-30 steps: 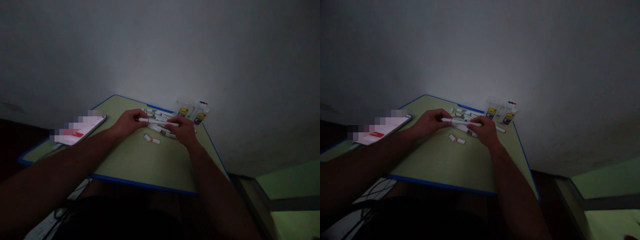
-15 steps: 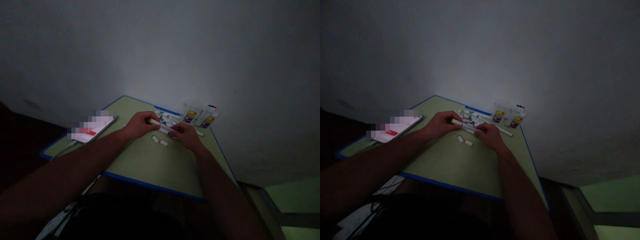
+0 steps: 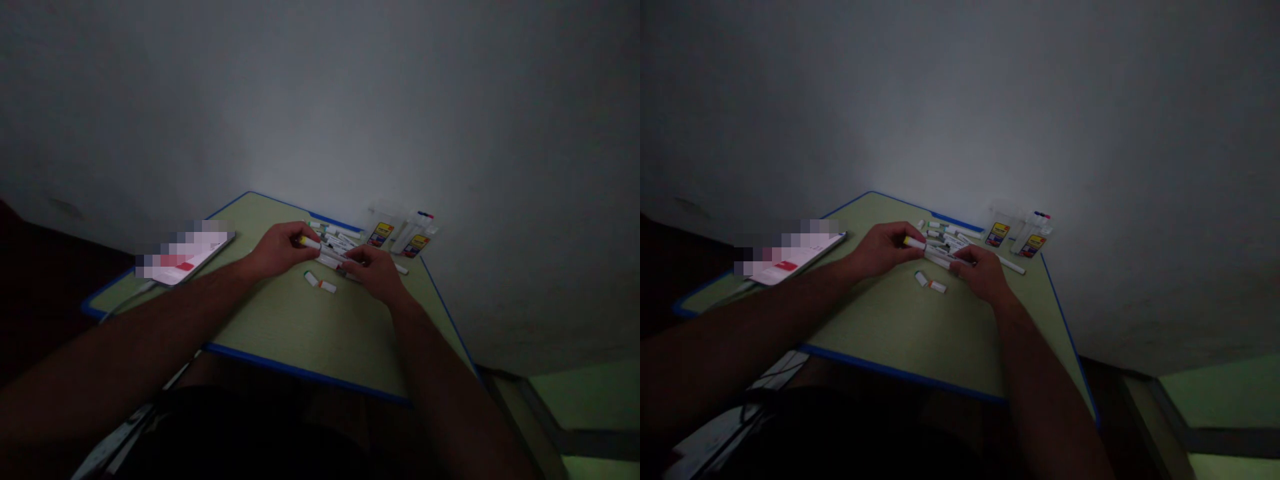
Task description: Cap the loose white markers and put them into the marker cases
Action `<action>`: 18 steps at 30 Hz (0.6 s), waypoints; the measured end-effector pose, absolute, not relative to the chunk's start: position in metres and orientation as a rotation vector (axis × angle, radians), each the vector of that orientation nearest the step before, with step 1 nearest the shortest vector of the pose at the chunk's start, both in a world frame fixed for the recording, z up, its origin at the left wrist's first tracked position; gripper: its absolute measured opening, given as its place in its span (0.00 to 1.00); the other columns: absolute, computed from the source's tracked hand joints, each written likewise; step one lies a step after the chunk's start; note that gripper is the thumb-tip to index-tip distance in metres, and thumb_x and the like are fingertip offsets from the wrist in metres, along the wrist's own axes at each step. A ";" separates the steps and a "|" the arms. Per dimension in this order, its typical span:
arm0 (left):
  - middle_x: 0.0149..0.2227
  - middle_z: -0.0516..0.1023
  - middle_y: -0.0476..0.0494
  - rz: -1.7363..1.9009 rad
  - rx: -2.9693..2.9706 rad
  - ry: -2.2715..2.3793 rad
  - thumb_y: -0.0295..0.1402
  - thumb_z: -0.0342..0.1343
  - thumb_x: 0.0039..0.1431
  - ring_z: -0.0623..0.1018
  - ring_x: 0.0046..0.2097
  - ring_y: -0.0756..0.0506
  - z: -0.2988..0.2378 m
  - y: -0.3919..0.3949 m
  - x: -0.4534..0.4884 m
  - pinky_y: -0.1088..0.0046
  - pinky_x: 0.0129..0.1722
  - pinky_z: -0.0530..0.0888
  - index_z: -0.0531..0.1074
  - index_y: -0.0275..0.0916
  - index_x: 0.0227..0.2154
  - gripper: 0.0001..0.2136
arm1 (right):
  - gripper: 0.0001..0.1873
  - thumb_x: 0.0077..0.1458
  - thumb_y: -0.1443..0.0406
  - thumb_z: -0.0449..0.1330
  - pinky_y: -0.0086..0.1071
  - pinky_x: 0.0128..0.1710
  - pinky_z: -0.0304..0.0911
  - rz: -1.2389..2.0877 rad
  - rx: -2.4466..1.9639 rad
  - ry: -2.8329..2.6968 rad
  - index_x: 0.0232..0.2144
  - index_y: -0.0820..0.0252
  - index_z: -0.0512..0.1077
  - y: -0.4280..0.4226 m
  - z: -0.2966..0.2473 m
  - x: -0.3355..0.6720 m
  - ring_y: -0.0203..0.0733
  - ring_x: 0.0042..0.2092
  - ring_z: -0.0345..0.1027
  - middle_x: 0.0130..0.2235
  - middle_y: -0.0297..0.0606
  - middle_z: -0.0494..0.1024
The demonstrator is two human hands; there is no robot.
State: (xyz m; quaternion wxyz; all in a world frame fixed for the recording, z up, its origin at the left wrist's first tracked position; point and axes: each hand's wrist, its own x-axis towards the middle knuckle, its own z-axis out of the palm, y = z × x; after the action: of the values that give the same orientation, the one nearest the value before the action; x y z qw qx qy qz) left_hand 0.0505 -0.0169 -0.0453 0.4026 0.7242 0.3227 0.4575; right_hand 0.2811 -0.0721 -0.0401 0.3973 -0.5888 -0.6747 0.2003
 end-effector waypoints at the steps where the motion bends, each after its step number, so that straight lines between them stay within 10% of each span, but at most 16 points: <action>1: 0.30 0.79 0.46 1.154 1.823 0.809 0.32 0.66 0.45 0.75 0.30 0.49 -0.046 -0.016 0.050 0.72 0.32 0.73 0.76 0.35 0.34 0.11 | 0.12 0.44 0.60 0.67 0.34 0.34 0.64 0.502 -1.487 -1.707 0.33 0.58 0.79 -0.072 -0.040 0.281 0.39 0.32 0.71 0.32 0.36 0.82; 18: 0.32 0.80 0.44 1.036 1.921 0.897 0.35 0.65 0.46 0.77 0.33 0.46 -0.052 -0.011 0.049 0.69 0.35 0.73 0.77 0.37 0.33 0.10 | 0.11 0.43 0.59 0.70 0.36 0.39 0.69 0.370 -1.335 -1.594 0.32 0.54 0.80 -0.086 -0.029 0.264 0.42 0.37 0.74 0.35 0.36 0.82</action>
State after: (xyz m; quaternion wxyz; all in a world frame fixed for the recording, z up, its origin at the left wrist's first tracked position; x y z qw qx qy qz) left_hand 0.0485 -0.0109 -0.0519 0.3809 0.7528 0.3514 0.4060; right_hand 0.2643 -0.0858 -0.0286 0.4924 -0.5502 -0.6569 0.1526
